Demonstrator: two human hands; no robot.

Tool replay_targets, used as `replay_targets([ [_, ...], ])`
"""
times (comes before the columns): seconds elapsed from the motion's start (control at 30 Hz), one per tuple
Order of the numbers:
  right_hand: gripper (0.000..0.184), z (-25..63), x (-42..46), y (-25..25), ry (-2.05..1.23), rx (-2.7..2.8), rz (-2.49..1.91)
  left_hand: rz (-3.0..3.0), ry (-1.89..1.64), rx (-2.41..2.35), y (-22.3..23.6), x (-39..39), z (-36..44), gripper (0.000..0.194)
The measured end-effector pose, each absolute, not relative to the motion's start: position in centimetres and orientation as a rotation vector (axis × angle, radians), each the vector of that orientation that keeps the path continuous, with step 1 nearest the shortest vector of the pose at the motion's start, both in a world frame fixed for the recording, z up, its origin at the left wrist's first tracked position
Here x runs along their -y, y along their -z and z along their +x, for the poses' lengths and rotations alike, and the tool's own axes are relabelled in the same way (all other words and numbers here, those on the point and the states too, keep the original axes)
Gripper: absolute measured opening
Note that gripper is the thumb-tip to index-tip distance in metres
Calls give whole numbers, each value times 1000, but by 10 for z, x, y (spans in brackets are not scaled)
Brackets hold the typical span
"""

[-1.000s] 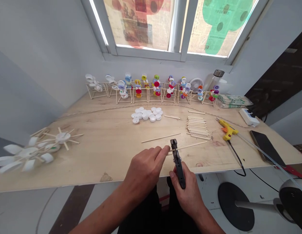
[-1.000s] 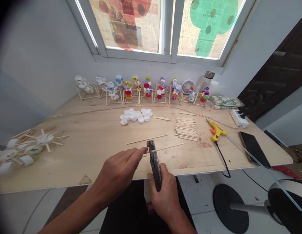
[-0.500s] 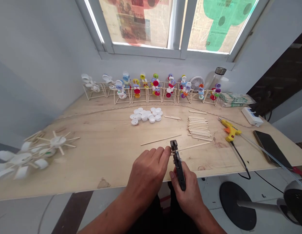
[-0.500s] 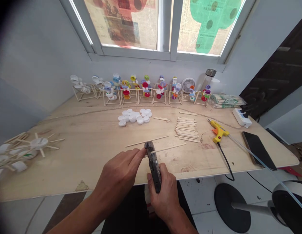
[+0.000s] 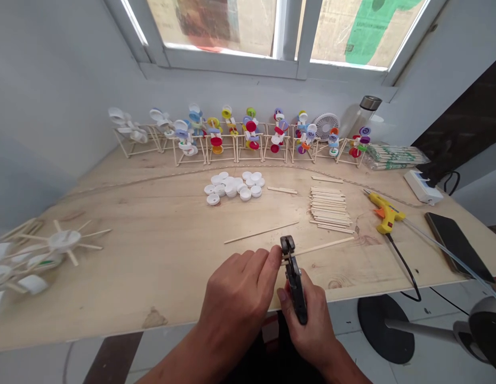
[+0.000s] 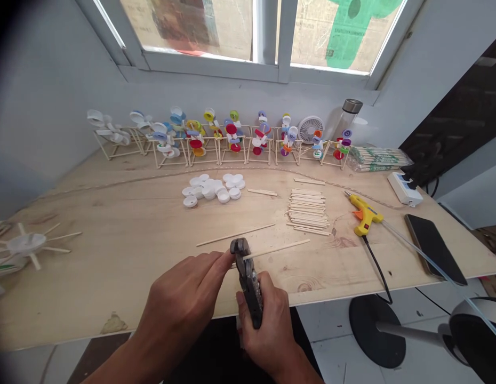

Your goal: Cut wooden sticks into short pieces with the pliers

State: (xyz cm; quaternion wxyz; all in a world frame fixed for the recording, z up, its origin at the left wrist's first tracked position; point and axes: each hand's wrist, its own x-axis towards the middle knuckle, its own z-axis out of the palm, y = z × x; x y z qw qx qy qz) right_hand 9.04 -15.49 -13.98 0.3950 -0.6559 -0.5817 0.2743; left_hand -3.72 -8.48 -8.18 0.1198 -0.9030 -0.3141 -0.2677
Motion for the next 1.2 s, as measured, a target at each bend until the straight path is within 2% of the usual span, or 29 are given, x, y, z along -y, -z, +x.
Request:
replay_targets([
  [0.33,14,91,151,139,-710,1424,-1666,-2605,801,915,86,79,-32,19],
  [0.63,18,89,156,138,-674,1416,-1656,-2607,670,1038,81,92,-35,25],
  [0.93,11,86,169,133,-681,1402,-1618,-2620,831,1028,79,108,-42,36],
  [1.2,9,84,175,131,-766,1382,-1574,-2574,744,1031,78,114,-41,25],
])
